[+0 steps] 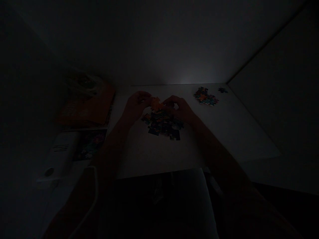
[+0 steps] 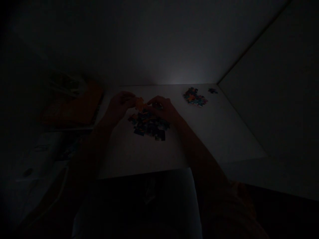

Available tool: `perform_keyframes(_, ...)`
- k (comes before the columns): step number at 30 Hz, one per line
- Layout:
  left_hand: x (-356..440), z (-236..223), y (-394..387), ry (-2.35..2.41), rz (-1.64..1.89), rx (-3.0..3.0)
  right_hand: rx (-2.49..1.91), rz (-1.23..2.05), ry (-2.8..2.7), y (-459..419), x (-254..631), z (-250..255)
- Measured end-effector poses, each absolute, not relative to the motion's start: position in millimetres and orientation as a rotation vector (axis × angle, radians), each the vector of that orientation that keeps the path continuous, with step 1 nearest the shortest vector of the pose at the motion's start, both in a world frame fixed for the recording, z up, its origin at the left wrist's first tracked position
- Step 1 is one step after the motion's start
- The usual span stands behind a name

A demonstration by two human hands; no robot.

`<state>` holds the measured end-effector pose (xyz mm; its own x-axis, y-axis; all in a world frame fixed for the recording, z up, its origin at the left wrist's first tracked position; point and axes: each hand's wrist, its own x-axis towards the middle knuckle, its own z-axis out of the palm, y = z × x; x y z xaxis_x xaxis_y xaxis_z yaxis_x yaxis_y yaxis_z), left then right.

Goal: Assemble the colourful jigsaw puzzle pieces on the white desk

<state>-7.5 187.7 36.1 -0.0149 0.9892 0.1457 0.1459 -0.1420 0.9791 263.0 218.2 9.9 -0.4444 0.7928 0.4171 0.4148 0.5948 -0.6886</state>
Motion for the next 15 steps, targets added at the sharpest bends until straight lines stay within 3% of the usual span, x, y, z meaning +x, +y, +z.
perform_keyframes(15, -8.1, 44.8, 183.1, 1.253, 1.323, 1.39, -0.969, 0.708, -1.895, 211.1, 264.4, 21.6)
